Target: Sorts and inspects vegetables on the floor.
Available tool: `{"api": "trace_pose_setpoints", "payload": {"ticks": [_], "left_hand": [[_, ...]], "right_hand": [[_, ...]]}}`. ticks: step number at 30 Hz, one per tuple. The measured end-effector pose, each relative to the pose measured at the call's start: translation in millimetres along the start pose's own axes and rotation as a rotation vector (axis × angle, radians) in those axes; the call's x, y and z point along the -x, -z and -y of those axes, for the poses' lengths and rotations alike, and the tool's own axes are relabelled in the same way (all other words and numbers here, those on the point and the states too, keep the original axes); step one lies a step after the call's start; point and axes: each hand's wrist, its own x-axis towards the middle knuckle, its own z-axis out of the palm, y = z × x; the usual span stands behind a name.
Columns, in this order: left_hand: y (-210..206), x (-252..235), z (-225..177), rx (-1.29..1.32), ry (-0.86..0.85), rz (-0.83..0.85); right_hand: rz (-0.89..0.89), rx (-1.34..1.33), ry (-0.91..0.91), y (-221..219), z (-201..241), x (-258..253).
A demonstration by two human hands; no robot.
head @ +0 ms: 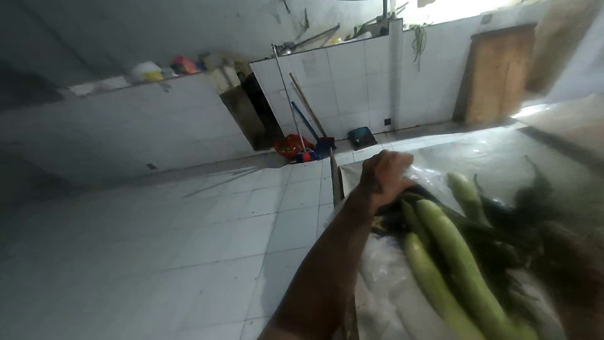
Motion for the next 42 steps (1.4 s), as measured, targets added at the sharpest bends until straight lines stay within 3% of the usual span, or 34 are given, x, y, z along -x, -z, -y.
{"api": "trace_pose_setpoints", "payload": {"ticks": [4, 7, 11, 17, 23, 29, 35, 37, 40, 42], "left_hand": [[2, 2, -3, -0.011, 0.01, -0.001], [12, 4, -14, 0.022, 0.049, 0.025], [13, 9, -32, 0.129, -0.043, 0.012], [24, 8, -35, 0.117, 0.047, 0.085], [13, 7, -27, 0.099, 0.026, -0.012], [9, 5, -24, 0.092, 0.061, 0.008], [2, 4, -21, 0.034, 0.032, 0.034], [2, 4, -22, 0.004, 0.054, 0.075], [-1, 5, -22, -0.032, 0.053, 0.082], [-4, 5, -17, -0.046, -0.001, 0.034]], "right_hand": [[0.235, -0.106, -0.028, -1, 20, -10], [0.294, -0.158, 0.007, 1, 35, -7], [0.309, -0.191, 0.061, -10, 77, -3], [0.403, -0.2, 0.024, -21, 71, -3], [0.446, -0.205, -0.165, -19, 63, -7], [0.267, -0.28, -0.13, -15, 50, -11], [0.138, -0.64, -0.3, 8, 5, -10], [0.239, -0.549, -0.269, 12, 8, -5], [0.417, -0.186, -0.137, 12, 40, 3], [0.382, 0.078, 0.006, -1, 58, 14]]}}
